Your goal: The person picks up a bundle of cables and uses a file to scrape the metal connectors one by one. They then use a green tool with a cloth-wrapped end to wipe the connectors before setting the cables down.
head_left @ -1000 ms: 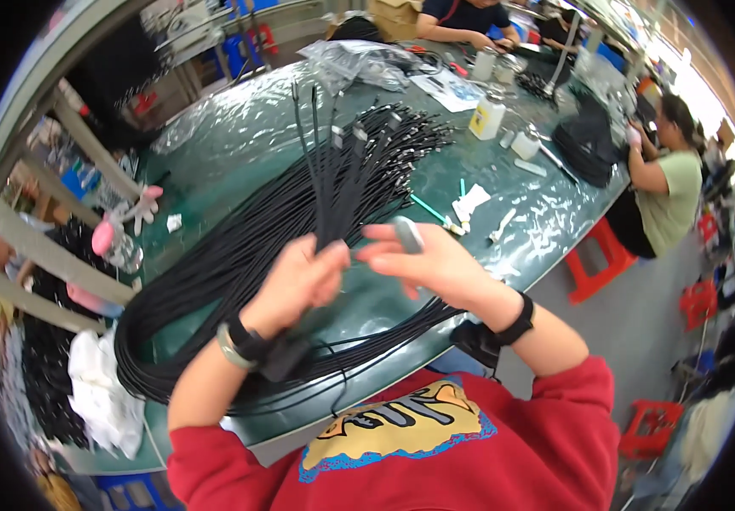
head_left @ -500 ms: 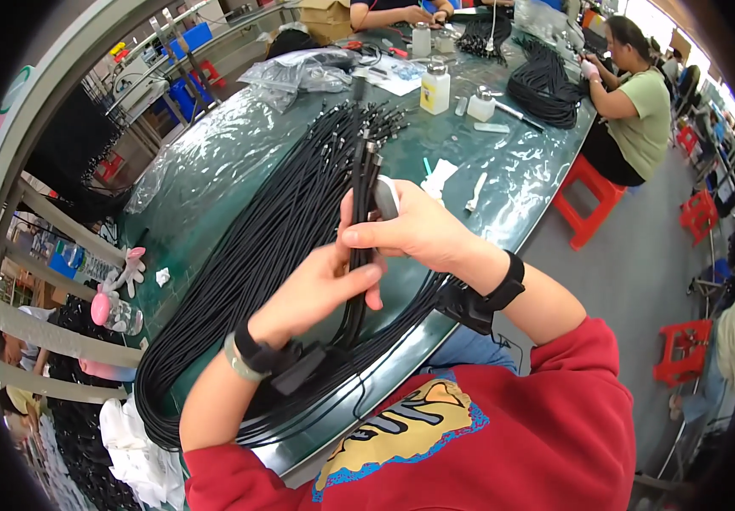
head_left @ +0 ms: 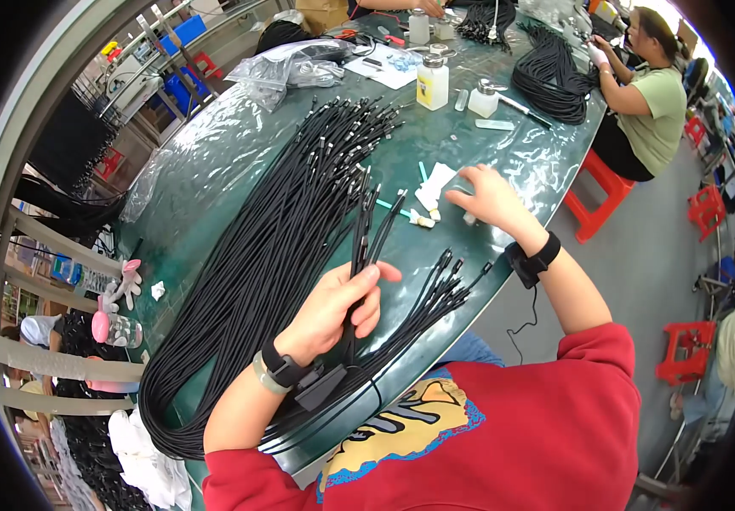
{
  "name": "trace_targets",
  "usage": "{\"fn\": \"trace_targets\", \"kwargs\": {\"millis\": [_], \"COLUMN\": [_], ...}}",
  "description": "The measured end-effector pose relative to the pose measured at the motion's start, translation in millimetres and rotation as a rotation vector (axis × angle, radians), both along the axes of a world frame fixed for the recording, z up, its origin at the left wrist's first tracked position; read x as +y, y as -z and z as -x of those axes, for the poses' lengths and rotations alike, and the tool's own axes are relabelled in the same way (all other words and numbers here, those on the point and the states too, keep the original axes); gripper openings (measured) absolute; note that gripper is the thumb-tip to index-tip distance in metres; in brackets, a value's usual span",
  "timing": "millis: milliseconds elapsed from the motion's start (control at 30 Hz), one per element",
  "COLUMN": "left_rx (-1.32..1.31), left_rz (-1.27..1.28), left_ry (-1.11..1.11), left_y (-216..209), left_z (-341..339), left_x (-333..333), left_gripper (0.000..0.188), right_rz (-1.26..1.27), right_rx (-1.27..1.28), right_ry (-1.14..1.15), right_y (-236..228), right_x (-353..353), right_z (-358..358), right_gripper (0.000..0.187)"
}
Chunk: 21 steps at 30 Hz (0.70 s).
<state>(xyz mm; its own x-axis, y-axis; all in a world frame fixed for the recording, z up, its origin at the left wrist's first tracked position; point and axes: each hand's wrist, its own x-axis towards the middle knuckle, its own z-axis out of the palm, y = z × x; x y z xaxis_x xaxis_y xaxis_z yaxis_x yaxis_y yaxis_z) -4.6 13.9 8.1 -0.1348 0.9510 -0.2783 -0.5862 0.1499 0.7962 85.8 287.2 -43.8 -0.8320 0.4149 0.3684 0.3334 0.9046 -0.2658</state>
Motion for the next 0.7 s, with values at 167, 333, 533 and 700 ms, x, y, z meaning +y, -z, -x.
{"fn": "trace_targets", "kwargs": {"millis": [167, 333, 533, 700], "left_rx": [0.199, 0.236, 0.214, 0.275], "left_rz": [0.105, 0.153, 0.193, 0.212], "left_ry": [0.053, 0.159, -0.013, 0.032], "left_y": [7.6, 4.7, 4.5, -0.2], "left_z": [0.2, -3.7, 6.7, 15.1], "left_x": [6.6, 15.5, 22.2, 23.3], "left_gripper": [0.025, 0.025, 0.023, 0.022], "right_rz": [1.234, 1.418, 1.441, 1.173], "right_rx": [0.260, 0.007, 0.252, 0.063], "right_ry": [-0.360, -0.679, -0.733, -0.699], "right_y": [-52.1, -73.6, -67.7, -92.1], "right_x": [-30.7, -37.2, -47.7, -35.9], "right_z": [31.0, 61.2, 58.7, 53.3], "right_gripper": [0.038, 0.031, 0.022, 0.013]}}
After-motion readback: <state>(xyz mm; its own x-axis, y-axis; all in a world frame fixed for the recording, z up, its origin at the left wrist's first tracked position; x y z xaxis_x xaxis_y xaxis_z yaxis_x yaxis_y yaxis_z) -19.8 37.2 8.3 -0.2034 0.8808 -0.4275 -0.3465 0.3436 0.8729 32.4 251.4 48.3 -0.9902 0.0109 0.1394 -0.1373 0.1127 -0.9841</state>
